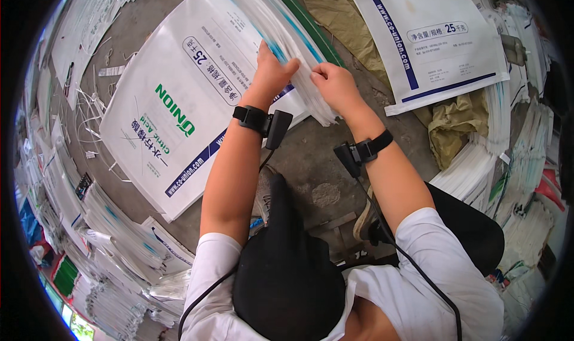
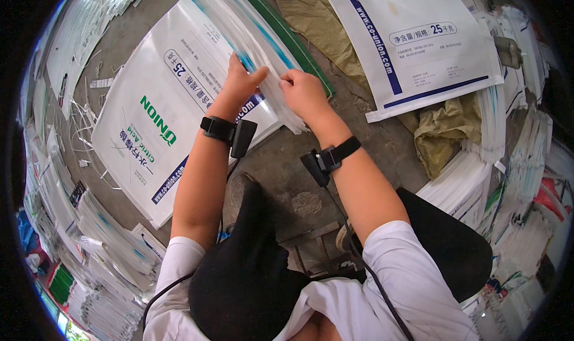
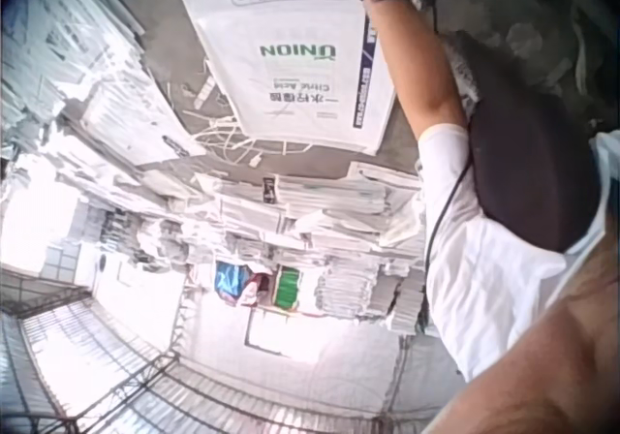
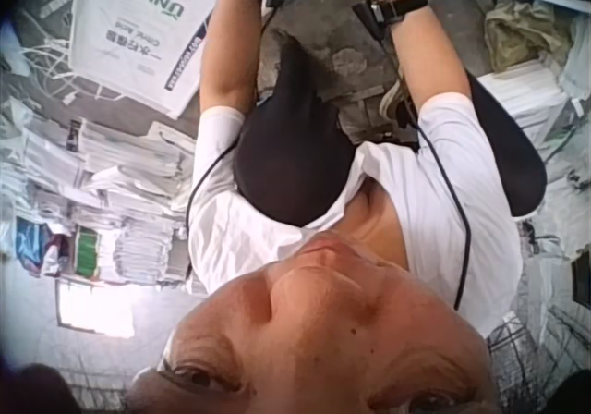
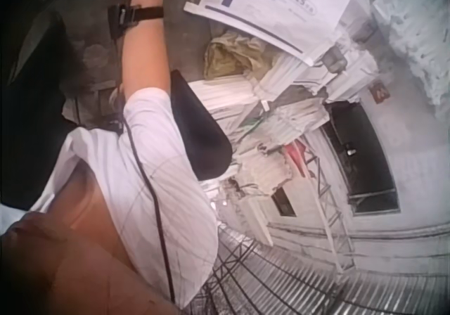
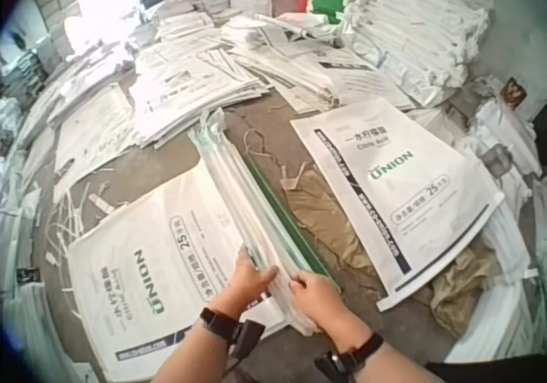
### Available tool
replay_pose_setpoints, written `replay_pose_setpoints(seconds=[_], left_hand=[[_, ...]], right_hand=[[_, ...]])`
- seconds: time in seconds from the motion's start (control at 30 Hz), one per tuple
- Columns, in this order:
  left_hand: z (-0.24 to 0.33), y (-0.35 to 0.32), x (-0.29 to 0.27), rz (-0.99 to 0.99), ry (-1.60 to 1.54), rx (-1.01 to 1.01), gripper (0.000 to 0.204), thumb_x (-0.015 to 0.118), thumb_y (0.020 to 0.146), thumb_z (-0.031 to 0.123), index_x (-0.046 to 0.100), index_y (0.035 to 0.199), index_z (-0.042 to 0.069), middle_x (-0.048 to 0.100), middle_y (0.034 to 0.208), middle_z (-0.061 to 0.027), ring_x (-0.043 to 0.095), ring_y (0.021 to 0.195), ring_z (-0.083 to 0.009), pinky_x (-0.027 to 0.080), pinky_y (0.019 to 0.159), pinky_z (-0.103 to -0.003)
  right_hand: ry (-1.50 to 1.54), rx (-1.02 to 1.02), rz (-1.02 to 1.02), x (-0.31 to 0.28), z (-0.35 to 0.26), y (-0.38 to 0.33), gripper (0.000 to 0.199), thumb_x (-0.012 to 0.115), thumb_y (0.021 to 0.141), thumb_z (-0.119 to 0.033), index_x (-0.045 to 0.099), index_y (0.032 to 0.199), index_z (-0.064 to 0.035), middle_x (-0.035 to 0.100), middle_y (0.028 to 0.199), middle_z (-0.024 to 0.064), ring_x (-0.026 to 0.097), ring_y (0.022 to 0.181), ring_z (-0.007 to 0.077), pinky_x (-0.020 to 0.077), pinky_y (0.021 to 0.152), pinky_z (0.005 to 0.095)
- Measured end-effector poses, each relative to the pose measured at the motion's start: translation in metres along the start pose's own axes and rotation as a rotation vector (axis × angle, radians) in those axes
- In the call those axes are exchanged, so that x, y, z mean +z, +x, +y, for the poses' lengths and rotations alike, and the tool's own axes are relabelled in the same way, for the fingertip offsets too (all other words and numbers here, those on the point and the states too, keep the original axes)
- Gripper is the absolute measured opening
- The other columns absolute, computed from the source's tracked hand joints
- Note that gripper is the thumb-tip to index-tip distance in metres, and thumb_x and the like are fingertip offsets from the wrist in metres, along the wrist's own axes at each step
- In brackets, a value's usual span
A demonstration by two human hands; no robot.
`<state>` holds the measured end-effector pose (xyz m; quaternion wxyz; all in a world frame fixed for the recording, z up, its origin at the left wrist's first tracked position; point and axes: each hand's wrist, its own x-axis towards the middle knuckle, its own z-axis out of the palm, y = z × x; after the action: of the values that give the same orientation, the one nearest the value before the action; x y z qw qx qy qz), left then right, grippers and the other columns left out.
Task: Folding and organizing large plastic bags on the floor.
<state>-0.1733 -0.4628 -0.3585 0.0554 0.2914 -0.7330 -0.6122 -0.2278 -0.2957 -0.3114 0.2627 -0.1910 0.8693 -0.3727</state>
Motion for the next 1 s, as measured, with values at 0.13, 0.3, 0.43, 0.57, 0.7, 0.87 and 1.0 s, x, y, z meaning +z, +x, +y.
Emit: replay_pose_setpoints(seconds=[0.13,0.3,0.43,0.57,0.7,0.87,1.0], left_hand=[[0.017,-0.004,0.005,0.073,0.174,-0.008,0.081,0.072,0.072,0.022,0.034,0.134,-0.014,0.052,0.125,-0.0343,0.055,0.116,-0.0448,0.045,0.1,-0.043],[0.03,-0.004,0.003,0.112,0.299,-0.105,0.078,0.065,0.077,0.029,0.033,0.13,-0.018,0.05,0.127,-0.0374,0.054,0.116,-0.0486,0.046,0.099,-0.044],[0.032,-0.005,0.007,0.115,0.26,-0.081,0.082,0.064,0.078,0.028,0.029,0.134,-0.019,0.049,0.128,-0.0377,0.053,0.118,-0.0483,0.047,0.098,-0.044],[0.025,-0.006,0.006,0.128,0.316,-0.027,0.086,0.063,0.078,0.026,0.022,0.139,-0.02,0.049,0.129,-0.0382,0.053,0.119,-0.0481,0.047,0.098,-0.044],[0.039,-0.004,0.012,0.111,0.397,-0.108,0.088,0.062,0.077,0.023,0.019,0.141,-0.02,0.046,0.133,-0.0391,0.053,0.121,-0.0474,0.048,0.099,-0.043],[0.038,-0.004,0.019,0.17,0.443,-0.11,0.09,0.061,0.077,0.02,0.016,0.143,-0.019,0.045,0.134,-0.0397,0.054,0.119,-0.0473,0.048,0.099,-0.043],[0.046,-0.01,0.025,0.168,0.468,-0.165,0.091,0.061,0.077,0.02,0.014,0.144,-0.018,0.045,0.134,-0.0397,0.057,0.115,-0.0472,0.05,0.095,-0.044]], right_hand=[[-0.159,-0.069,0.062,0.005,-0.011,-0.008,0.021,0.062,0.089,-0.019,0.068,0.101,-0.0031,0.07,0.094,0.0159,0.068,0.087,0.033,0.0529,0.076,0.0387],[-0.264,-0.21,0.102,0.001,-0.023,-0.018,0.019,0.061,0.089,-0.018,0.068,0.101,-0.006,0.07,0.098,0.0133,0.066,0.09,0.0342,0.0526,0.076,0.0421],[-0.247,-0.235,0.087,-0.003,-0.018,-0.015,0.02,0.062,0.089,-0.019,0.068,0.103,-0.0064,0.069,0.097,0.0139,0.066,0.09,0.0346,0.0524,0.077,0.0412],[-0.166,-0.179,-0.043,-0.003,-0.005,-0.009,0.023,0.065,0.088,-0.022,0.068,0.106,-0.0074,0.067,0.103,0.015,0.065,0.092,0.0342,0.0522,0.078,0.0412],[-0.385,-0.159,0.305,0.003,0.006,-0.008,0.035,0.072,0.084,-0.027,0.065,0.11,-0.0054,0.062,0.108,0.0144,0.062,0.101,0.0335,0.0508,0.084,0.0441],[-0.563,-0.121,0.185,0.004,0.001,-0.002,0.045,0.077,0.08,-0.031,0.062,0.111,-0.0031,0.061,0.105,0.0135,0.06,0.104,0.0336,0.0497,0.087,0.0453],[-0.584,-0.118,0.179,0.001,0.006,0.003,0.046,0.077,0.079,-0.032,0.062,0.112,-0.0036,0.061,0.105,0.0137,0.06,0.103,0.0337,0.0503,0.085,0.045]])
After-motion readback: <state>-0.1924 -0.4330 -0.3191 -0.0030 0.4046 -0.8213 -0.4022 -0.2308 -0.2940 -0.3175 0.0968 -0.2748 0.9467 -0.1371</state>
